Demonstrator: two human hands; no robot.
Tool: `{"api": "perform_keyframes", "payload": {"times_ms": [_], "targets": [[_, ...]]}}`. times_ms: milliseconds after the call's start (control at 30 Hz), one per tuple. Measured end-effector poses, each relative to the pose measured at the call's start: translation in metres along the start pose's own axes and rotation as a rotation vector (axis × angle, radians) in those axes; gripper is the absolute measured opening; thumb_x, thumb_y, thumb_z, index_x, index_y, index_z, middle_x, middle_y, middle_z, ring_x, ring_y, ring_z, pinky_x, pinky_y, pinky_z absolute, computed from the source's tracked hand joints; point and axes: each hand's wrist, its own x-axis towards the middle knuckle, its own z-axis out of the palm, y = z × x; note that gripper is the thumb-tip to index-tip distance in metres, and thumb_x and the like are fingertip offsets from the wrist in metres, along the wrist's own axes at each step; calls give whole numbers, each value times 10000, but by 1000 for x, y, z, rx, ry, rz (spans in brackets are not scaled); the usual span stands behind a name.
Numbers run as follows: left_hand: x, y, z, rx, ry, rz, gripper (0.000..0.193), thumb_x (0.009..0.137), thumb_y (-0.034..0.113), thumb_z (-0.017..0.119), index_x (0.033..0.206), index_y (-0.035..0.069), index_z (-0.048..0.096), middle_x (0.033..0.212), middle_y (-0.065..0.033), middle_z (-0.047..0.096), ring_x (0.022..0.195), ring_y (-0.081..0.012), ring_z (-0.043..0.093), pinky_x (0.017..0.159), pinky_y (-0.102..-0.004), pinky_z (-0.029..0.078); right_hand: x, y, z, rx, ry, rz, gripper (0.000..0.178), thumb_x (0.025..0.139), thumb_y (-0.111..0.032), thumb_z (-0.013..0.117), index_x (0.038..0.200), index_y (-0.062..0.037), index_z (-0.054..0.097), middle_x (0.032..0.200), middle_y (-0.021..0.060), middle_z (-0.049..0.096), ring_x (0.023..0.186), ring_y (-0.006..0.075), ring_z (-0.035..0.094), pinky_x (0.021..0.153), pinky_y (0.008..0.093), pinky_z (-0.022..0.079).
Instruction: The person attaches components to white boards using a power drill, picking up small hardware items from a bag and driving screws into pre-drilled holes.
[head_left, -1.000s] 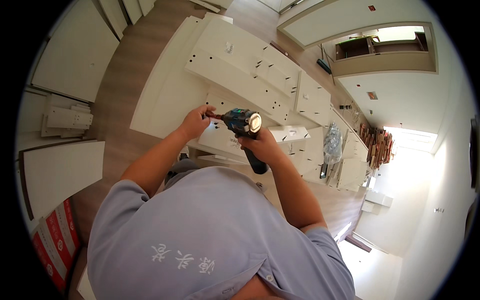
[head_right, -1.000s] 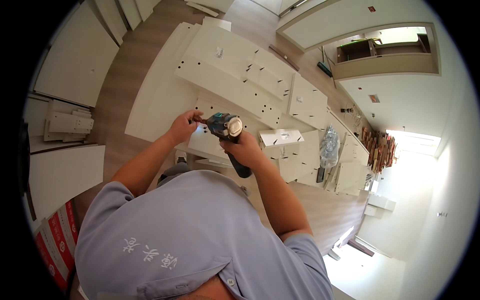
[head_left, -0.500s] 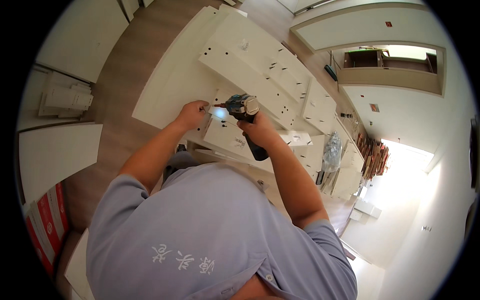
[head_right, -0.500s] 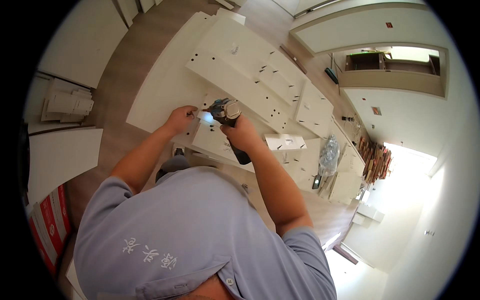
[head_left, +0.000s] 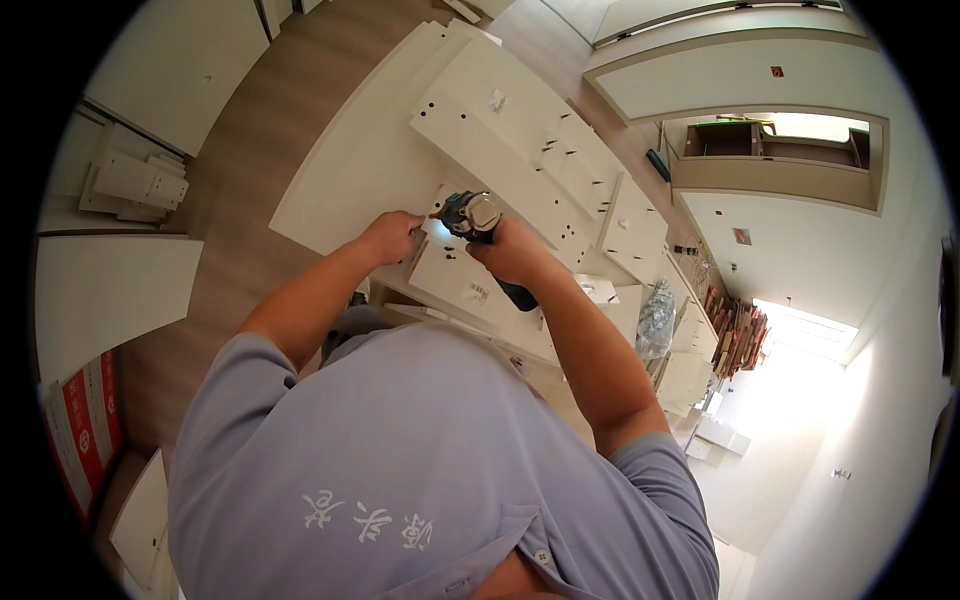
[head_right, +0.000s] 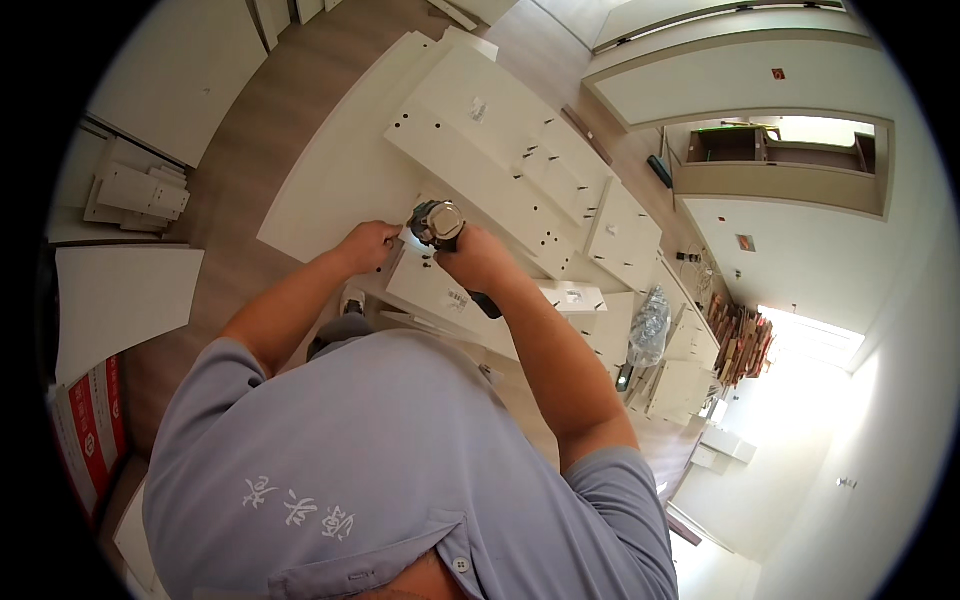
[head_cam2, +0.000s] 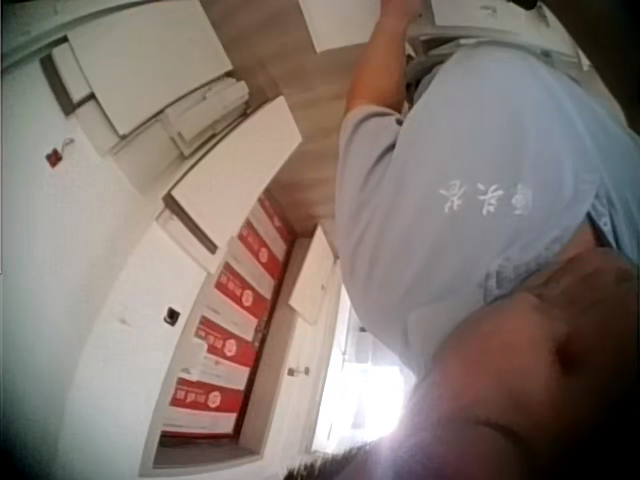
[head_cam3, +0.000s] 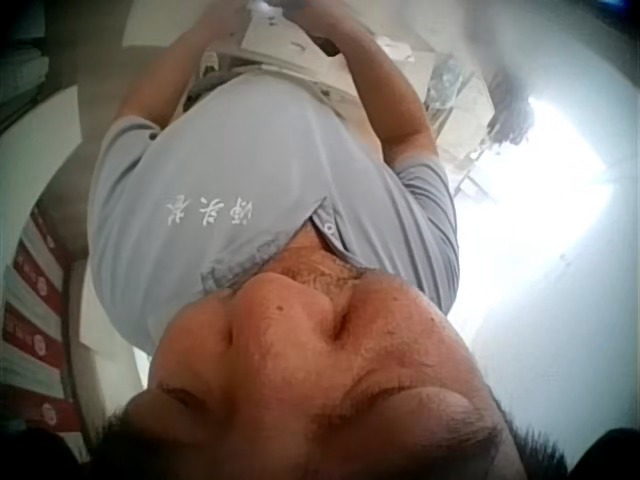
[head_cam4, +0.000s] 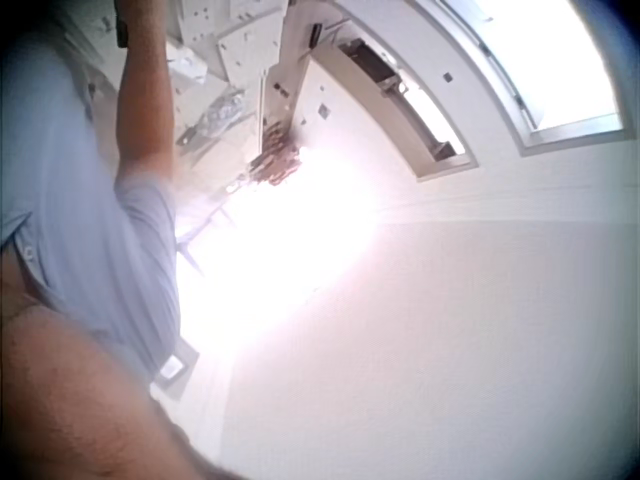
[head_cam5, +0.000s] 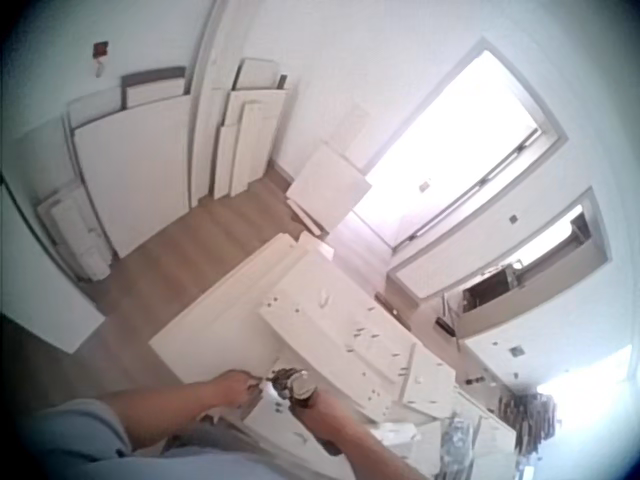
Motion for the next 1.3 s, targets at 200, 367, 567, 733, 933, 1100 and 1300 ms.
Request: {"api": "perform_keyframes", "payload": {"times_ms": [200,367,567,733,933,1100,1300], "targets": [[-1,-3,0,-73,-6,-14,416,899,29,574,1293,-6,701,1066,-231,728,944,-376,698,849,-428,559,3,6,0,27,-29,32,385,883,-281,766,1176,-35,730,1066,206,764,1003,405,721,872,477,564],[-12,-8,1,-537,91,-305,328,961,91,629,1273,45,721,993,-86,718,792,-185,652,679,-334,520,-20,8,-11,91,60,-74,372,900,-223,782,1216,-41,714,1008,145,763,901,292,721,826,418,567],[-31,-2,-10,-1203,96,-485,290,1078,300,646,1265,87,713,947,20,586,715,-62,491,528,-236,378,-58,22,-13,476,61,-18,293,906,-164,787,1146,-17,706,921,65,721,786,165,665,762,360,561],[-28,20,-17,-1458,6,-604,412,1117,450,547,1361,131,639,860,47,481,686,-61,438,522,-202,358,-73,39,20,852,66,-29,199,920,-88,763,1088,7,719,915,52,728,809,154,675,775,346,564],[-12,22,-5,-1674,-9,-643,431,1094,509,571,1332,158,646,816,63,437,678,-61,418,534,-214,344,-81,45,33,994,93,-6,223,939,-63,739,1151,6,725,1005,55,751,835,152,688,799,332,581],[-4,33,1,-1721,-7,-637,396,1072,532,597,1273,196,655,767,58,438,625,-60,428,511,-208,350,-87,52,36,1045,96,-5,247,951,-46,726,1191,9,712,1059,60,758,852,142,688,805,325,586],[7,49,12,-1765,-44,-616,396,1051,562,607,1243,220,662,764,40,469,597,-64,460,496,-212,379,-90,56,44,1063,117,-24,250,940,-40,740,1185,6,713,1047,57,751,863,143,688,810,325,587]]}}
